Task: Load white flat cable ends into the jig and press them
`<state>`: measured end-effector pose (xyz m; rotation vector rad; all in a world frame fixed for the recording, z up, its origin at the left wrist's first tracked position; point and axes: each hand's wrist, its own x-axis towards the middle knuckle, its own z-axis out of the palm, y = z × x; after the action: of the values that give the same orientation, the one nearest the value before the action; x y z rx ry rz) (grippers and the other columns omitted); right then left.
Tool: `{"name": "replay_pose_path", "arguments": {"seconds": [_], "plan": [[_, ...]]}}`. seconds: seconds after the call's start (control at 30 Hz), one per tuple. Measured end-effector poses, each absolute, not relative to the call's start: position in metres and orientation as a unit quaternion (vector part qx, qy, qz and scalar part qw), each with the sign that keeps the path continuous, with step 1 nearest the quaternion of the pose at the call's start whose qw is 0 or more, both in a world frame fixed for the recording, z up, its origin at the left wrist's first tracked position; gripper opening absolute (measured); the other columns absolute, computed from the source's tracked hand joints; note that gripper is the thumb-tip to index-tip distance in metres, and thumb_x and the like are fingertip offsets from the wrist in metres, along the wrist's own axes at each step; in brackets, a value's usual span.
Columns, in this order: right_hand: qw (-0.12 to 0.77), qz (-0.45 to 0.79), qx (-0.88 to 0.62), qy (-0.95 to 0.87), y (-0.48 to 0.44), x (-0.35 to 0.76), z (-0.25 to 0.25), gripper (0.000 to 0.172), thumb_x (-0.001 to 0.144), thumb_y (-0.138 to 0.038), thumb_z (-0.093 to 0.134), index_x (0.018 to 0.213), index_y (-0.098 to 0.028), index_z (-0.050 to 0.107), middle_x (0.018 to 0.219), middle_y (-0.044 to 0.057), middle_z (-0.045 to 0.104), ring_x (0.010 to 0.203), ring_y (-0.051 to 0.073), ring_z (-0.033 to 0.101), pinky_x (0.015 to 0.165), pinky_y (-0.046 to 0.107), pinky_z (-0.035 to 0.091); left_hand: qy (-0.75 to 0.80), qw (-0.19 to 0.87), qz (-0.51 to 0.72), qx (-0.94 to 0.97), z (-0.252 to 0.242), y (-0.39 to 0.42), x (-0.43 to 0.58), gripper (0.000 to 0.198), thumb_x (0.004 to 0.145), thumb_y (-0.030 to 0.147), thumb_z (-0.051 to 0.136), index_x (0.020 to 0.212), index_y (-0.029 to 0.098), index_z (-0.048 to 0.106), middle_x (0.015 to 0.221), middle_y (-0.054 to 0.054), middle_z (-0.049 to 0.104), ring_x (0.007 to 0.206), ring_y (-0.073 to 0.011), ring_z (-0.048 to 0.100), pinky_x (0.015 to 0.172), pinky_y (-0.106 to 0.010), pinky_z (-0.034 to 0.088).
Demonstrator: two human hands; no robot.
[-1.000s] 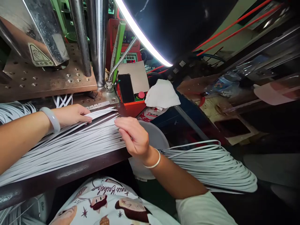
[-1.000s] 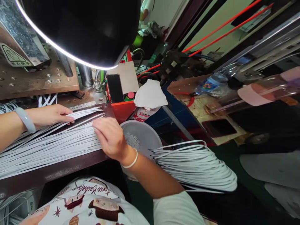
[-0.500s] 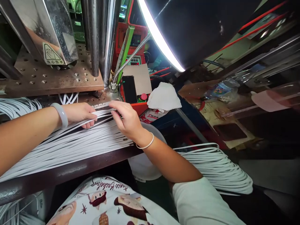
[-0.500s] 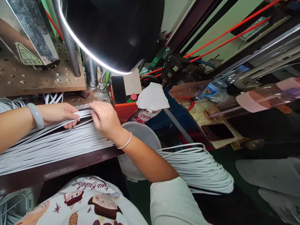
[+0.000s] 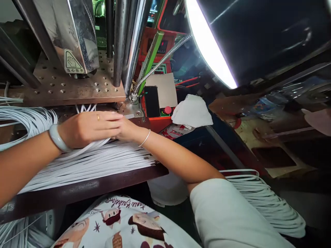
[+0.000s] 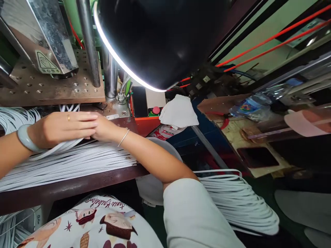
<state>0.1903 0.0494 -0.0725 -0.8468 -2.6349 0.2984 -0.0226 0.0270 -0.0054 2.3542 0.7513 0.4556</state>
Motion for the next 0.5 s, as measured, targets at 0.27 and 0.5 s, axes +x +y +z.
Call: {"name": "replay_pose_path", "arguments": {"seconds": [0.27,0.5], "plan": [[0.096,0.151,-0.428,-0.886,0.043,0.209,-0.075,0.026,0.095,-0.017,0.063,0.120,-0.017,0.071,0.113,0.013,0.064,0.111,0.028,0.055,0.098,0.044,0.045,0.512,0.345,0.339,0.710,-0.002,0.026,-0.028,0.040,0.083,0.053,0.066,0.098,0.017,0.078,0.102,-0.003,0.078,0.098,-0.0218,0.072,0.091,-0.025,0.055],[0.222,0.309,-0.435,-0.816,0.013,0.191,-0.065,0.034,0.082,-0.014,0.076,0.115,-0.014,0.066,0.111,0.009,0.068,0.105,0.023,0.062,0.097,0.040,0.051,0.536,0.337,0.287,0.719,-0.017,0.023,-0.024,0.041,0.084,0.047,0.065,0.098,0.012,0.080,0.097,-0.003,0.077,0.095,-0.0190,0.068,0.083,-0.022,0.050]]}}
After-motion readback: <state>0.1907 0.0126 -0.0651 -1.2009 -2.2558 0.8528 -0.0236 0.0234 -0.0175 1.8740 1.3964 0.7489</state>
